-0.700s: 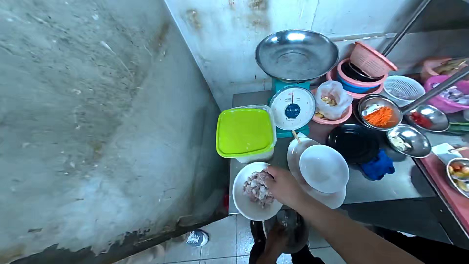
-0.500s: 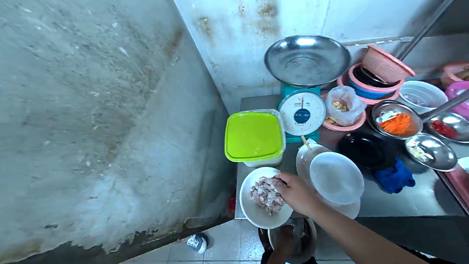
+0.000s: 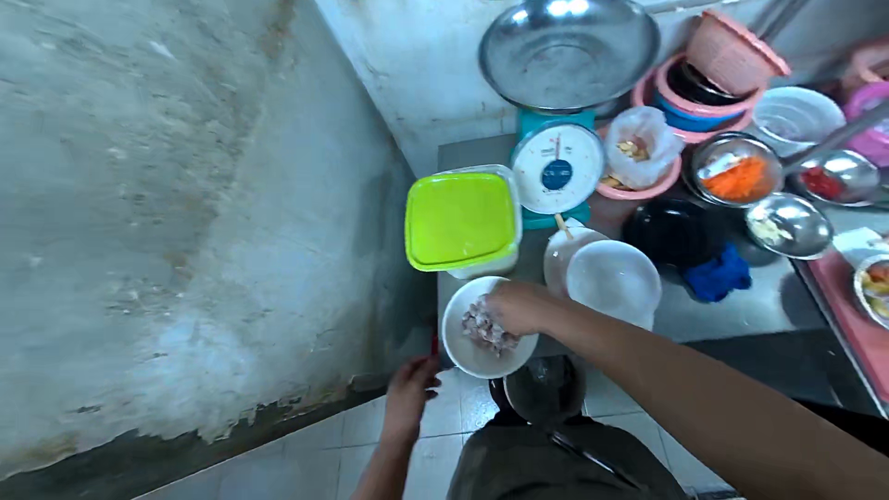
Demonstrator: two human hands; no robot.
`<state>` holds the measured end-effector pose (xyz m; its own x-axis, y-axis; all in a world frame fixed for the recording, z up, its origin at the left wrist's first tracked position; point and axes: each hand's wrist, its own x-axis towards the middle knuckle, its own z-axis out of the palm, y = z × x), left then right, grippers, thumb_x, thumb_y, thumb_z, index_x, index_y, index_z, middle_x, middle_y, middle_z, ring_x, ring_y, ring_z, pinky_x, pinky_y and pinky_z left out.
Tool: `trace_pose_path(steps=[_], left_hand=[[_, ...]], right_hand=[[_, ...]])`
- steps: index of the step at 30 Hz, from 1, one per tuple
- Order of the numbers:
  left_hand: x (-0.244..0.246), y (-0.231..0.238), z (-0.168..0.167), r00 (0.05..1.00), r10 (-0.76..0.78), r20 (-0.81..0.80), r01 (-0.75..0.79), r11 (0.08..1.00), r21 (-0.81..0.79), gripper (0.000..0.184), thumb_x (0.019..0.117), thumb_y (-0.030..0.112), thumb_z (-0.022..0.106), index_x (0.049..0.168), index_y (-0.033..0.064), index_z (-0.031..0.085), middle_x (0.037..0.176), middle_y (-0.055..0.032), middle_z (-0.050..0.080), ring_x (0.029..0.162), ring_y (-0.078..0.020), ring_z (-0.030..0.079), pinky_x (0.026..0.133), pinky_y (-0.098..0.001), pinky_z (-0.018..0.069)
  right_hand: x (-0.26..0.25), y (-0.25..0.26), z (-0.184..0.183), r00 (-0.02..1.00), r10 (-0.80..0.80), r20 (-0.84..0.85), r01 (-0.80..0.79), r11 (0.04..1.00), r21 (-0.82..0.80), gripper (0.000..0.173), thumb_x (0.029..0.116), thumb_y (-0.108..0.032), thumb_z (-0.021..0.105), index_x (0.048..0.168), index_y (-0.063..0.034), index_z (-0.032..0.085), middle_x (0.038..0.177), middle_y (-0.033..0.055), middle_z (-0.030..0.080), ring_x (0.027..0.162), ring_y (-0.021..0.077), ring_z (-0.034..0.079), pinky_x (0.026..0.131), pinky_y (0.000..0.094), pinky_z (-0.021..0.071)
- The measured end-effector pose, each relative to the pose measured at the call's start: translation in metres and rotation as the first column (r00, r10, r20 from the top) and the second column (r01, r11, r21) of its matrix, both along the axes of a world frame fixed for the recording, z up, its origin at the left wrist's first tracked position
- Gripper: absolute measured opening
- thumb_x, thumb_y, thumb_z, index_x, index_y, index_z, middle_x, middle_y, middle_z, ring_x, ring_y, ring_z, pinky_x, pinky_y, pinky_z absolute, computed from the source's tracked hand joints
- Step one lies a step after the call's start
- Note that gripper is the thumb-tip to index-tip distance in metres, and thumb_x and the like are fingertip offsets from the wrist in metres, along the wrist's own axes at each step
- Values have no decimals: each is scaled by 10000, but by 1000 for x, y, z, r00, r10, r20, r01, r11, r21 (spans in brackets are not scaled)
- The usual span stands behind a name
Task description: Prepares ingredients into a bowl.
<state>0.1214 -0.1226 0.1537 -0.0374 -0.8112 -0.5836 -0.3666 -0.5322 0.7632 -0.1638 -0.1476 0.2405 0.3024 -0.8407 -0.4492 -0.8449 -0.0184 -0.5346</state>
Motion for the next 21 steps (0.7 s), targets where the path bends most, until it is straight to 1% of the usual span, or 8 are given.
trace_pose_path(steps=[3,6,9,11,13,17,19,21], left_hand=[[-22,-23,27,993,-113,38,118,974,-195,229,1027,157,595,1176,-6,656,886,-92,686,641,-145,628,585,-321,562],[-41,-45,43,960,-215,181,260,923,-283,203,1009,212,642,1107,49,713,893,-66,700,630,-142,617,566,-328,540],[-61,-62,55,935,-255,247,332,876,-350,244,1010,305,650,1025,74,729,824,-49,673,613,-147,576,568,-362,502],[-71,-66,63,925,-258,278,350,863,-363,241,1014,306,649,1052,81,727,872,-48,693,729,-154,631,690,-392,539],[-76,-68,72,918,-230,323,361,819,-446,231,1011,275,639,1112,81,711,927,-45,717,816,-149,678,779,-394,578],[-81,-80,100,905,-51,422,385,516,-765,293,972,311,647,1135,70,688,876,-18,680,754,-115,660,690,-334,596],[-95,-94,115,816,-94,571,570,298,-766,375,970,416,658,1163,101,723,1071,-60,708,994,-195,681,873,-415,593],[-124,-106,125,656,-157,738,753,198,-627,467,953,578,626,1171,182,743,1200,-63,704,1163,-263,648,978,-503,541]], right_hand=[[-4,2,16,987,-157,27,159,984,-85,415,910,-168,696,1323,-153,663,1274,123,662,1185,339,635,943,611,535],[-9,13,24,980,-196,-40,193,978,-79,238,967,-250,651,1136,-90,700,1122,164,695,1074,378,668,829,650,545],[-20,27,37,912,-404,67,409,891,-199,387,1056,-449,519,1079,-100,686,1028,122,700,990,310,695,831,563,570],[-18,39,26,924,-383,21,380,907,-181,485,1030,-545,523,1055,-95,702,1010,134,711,984,335,697,836,594,562],[-15,48,18,947,-321,-28,318,944,-89,437,1064,-446,476,1146,-75,690,1131,173,704,1113,380,664,942,633,517],[-6,57,17,960,-277,-42,273,959,-77,445,983,-132,578,1427,-110,569,1400,230,573,1290,443,559,988,646,507],[-10,58,14,943,-331,-5,329,938,-106,388,962,-187,609,1341,-110,642,1392,208,587,1292,404,566,998,612,513],[-19,53,12,893,-444,75,449,865,-222,291,983,-249,554,1181,-122,726,1244,131,689,1180,312,653,956,527,553]])
